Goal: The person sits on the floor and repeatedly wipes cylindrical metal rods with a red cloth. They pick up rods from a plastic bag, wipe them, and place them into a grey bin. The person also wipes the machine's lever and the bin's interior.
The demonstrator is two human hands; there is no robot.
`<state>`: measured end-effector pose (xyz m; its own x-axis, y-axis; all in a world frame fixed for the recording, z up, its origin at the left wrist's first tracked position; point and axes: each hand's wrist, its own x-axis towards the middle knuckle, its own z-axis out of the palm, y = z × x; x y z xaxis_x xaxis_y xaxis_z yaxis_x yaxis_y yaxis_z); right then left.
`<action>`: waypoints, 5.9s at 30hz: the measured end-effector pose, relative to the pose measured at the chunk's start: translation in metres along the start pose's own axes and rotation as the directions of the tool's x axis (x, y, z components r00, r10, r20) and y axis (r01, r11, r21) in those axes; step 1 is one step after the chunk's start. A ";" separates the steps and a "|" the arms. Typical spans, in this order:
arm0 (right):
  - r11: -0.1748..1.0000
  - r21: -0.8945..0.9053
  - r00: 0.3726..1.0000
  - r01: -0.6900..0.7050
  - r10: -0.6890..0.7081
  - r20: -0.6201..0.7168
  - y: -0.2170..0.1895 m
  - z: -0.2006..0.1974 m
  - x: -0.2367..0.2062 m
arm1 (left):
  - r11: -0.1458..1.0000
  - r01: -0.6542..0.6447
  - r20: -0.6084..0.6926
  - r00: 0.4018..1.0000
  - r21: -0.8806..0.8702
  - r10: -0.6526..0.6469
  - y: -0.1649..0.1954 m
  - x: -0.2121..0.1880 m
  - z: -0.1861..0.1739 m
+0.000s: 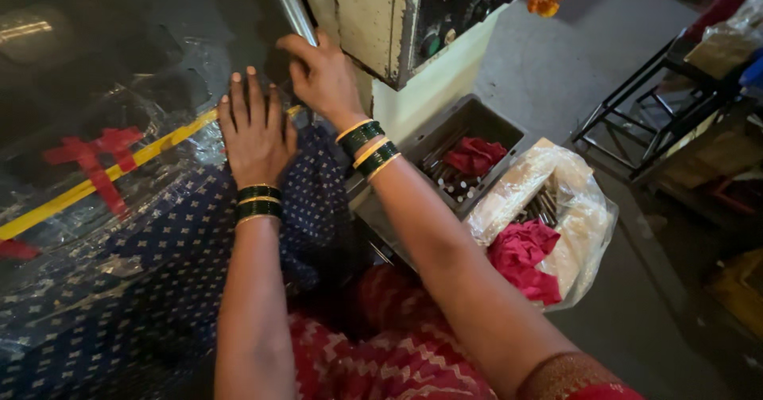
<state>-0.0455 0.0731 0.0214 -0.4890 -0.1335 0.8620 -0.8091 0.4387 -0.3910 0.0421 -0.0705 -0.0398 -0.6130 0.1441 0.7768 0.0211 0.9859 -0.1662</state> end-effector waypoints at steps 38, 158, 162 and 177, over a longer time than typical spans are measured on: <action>0.998 0.022 0.997 -0.059 0.058 0.043 -0.002 -0.001 -0.005 | 0.993 -0.015 -0.026 1.000 0.116 0.018 0.007 0.003 -0.009; 0.993 -0.023 0.992 -0.116 0.117 0.042 0.013 0.018 -0.014 | 0.978 -0.048 -0.094 0.993 0.204 0.069 0.007 -0.005 -0.002; 0.992 -0.030 0.992 -0.119 0.120 0.049 0.009 0.015 -0.016 | 0.869 -0.062 -0.072 0.991 0.492 0.112 0.013 0.004 -0.023; 0.993 0.008 0.992 -0.118 0.118 0.047 0.007 0.009 -0.018 | 0.762 -0.074 -0.054 0.988 0.644 0.142 0.026 0.012 -0.037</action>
<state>-0.0457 0.0704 0.0003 -0.5959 -0.1229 0.7936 -0.7480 0.4445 -0.4928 0.0642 -0.0402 -0.0126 -0.5603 0.2872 0.7769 -0.4468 0.6851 -0.5754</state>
